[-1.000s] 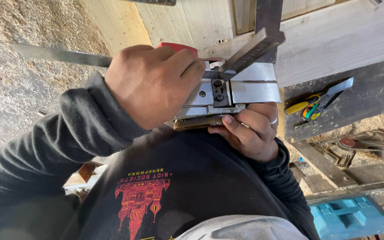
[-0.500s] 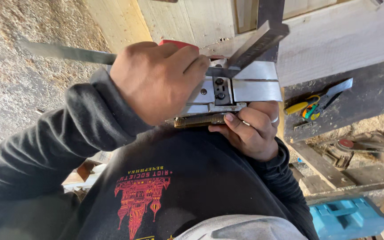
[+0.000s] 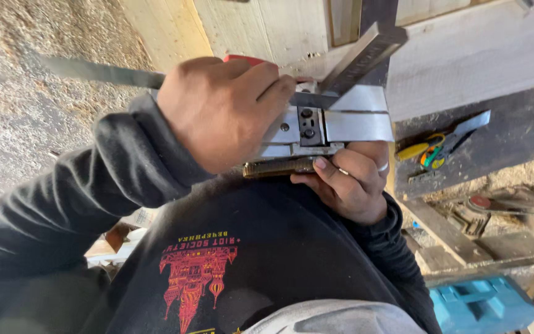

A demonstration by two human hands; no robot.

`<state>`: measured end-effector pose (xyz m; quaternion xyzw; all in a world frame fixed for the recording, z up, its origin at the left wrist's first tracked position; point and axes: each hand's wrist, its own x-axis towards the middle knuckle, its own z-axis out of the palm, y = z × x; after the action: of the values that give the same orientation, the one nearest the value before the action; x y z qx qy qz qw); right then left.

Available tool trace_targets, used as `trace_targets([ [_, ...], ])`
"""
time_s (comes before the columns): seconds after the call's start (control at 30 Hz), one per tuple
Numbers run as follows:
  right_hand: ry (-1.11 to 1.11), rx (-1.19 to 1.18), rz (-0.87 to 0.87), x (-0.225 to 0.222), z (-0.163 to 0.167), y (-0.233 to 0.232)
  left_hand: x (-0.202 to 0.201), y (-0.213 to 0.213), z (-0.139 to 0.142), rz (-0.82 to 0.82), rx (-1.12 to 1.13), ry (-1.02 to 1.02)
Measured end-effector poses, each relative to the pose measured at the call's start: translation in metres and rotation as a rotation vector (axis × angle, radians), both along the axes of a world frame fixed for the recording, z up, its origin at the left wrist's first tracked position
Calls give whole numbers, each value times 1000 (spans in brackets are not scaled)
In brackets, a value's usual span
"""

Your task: The person holds a hand planer and uses a metal file to scrape and adjust the cutter head area, then uses a hex key to tighten a knob on the planer body. The adjustments are performed over a workbench in a workshop setting.

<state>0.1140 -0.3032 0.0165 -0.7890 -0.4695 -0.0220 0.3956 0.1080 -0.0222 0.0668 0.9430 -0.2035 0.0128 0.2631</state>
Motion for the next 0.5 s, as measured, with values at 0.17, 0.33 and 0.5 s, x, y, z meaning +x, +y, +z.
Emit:
trace_targets([
  [0.17,-4,-17,-3,1,1,0,-1,0,-1,-7,6,-2],
  [0.33,-9,2,-6,0,1,1,-2,1,0,45,-64,-111],
  [0.5,-7,13,-2,0,-1,1,-5,1,-1,6,-53,-68],
])
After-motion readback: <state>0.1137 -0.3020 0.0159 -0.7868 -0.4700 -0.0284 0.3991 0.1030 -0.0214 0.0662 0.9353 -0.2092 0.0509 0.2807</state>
